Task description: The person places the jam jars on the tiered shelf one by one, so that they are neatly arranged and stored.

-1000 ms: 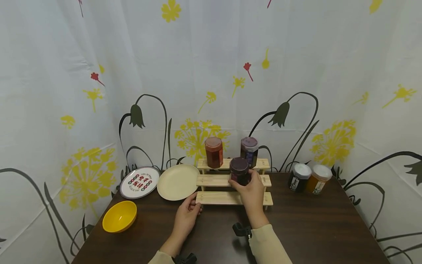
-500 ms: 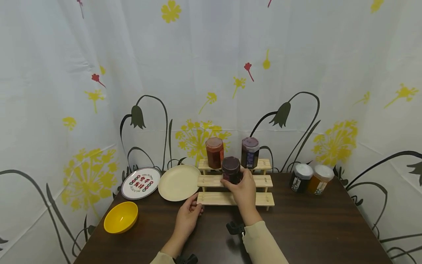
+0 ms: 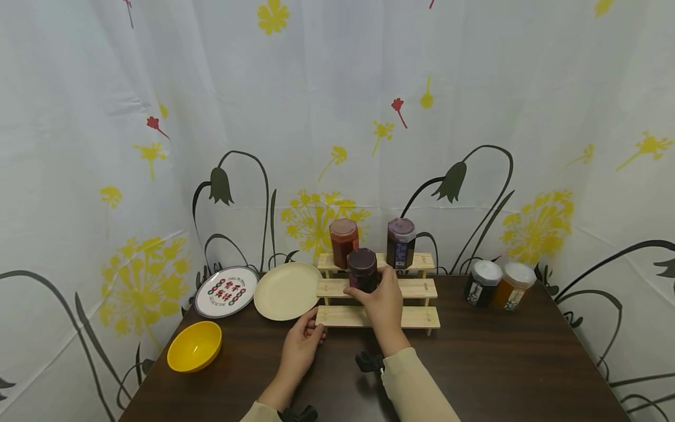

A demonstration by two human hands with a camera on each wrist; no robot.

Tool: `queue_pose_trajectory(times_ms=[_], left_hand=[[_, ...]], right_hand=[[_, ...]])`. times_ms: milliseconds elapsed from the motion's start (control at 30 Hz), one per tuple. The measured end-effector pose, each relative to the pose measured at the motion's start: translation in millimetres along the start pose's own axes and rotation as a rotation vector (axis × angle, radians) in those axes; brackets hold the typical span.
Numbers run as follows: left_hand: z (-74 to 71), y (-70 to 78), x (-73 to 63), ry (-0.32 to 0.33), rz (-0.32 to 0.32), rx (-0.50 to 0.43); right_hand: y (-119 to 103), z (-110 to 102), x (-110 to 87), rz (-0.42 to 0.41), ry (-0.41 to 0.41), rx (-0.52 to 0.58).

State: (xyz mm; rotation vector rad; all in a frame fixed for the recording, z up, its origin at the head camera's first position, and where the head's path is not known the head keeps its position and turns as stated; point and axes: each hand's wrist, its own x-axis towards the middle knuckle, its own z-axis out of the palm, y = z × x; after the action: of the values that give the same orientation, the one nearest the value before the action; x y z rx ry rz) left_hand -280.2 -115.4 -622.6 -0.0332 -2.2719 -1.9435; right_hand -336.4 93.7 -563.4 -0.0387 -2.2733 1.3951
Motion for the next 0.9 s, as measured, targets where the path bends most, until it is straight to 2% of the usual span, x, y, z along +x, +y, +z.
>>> queue_pose_trajectory(times_ms=[300, 633, 900], left_hand=[[1.1, -1.1, 1.9, 0.007, 0.001, 0.008], [0.8, -0.9, 2.5, 0.009, 0.012, 0.024], [1.7, -1.1, 1.6, 0.011, 0.008, 0.026]], right_hand=[[4.2, -7.1, 0.0, -0.007, -0.055, 0.103], [6.7, -5.6, 4.9, 0.015, -0.06, 0.083], [8.7, -3.4, 1.2, 0.017, -0.051, 0.101]])
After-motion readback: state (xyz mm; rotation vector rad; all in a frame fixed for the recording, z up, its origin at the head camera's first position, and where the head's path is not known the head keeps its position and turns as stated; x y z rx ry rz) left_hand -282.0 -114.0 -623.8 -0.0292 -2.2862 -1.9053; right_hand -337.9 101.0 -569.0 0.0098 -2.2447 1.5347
